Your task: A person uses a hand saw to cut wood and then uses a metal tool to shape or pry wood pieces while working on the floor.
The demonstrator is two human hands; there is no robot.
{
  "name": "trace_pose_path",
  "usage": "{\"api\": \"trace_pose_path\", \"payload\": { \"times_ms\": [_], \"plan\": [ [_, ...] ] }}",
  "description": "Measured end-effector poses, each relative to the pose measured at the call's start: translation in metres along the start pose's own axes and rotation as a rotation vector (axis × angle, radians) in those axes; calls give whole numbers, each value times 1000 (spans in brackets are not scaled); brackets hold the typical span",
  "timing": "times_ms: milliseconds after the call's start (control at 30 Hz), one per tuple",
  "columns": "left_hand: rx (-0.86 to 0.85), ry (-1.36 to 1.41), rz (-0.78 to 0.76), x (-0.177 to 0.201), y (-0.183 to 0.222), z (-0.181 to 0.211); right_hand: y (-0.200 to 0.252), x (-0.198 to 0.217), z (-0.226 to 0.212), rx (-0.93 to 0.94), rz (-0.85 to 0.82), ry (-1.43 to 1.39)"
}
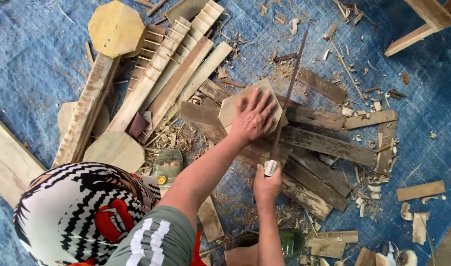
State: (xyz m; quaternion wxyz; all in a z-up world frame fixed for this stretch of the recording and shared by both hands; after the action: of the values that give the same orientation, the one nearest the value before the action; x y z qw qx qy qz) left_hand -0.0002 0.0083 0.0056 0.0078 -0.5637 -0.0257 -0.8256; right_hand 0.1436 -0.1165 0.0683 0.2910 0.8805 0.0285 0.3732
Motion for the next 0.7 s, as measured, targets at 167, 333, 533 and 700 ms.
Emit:
{"api": "trace_pose_path", "payload": {
  "times_ms": [167,333,533,700],
  "plan": [
    [-2,22,0,-3,1,-3,28,2,-9,-57,-50,-63],
    [-61,107,129,6,4,-1,26,-20,78,105,23,-88],
    [-116,148,175,22,16,-4,66,20,18,-52,-127,-328],
    [-153,150,192,15,17,-13,63,7,39,-1,-108,-238]
  ]
}}
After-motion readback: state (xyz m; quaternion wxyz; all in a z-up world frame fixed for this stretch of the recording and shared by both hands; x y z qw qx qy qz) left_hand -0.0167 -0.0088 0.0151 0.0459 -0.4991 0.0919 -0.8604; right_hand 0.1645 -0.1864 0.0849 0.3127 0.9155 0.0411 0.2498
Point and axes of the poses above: each hand's wrist, its own y-axis away from the middle knuckle, its own x-axis out of the back of the hand, z = x × y, the point moved 1 cm from there along -y, towards the middle knuckle, and after that the axes turned 15 degrees about -z, right-handed, at the moved point
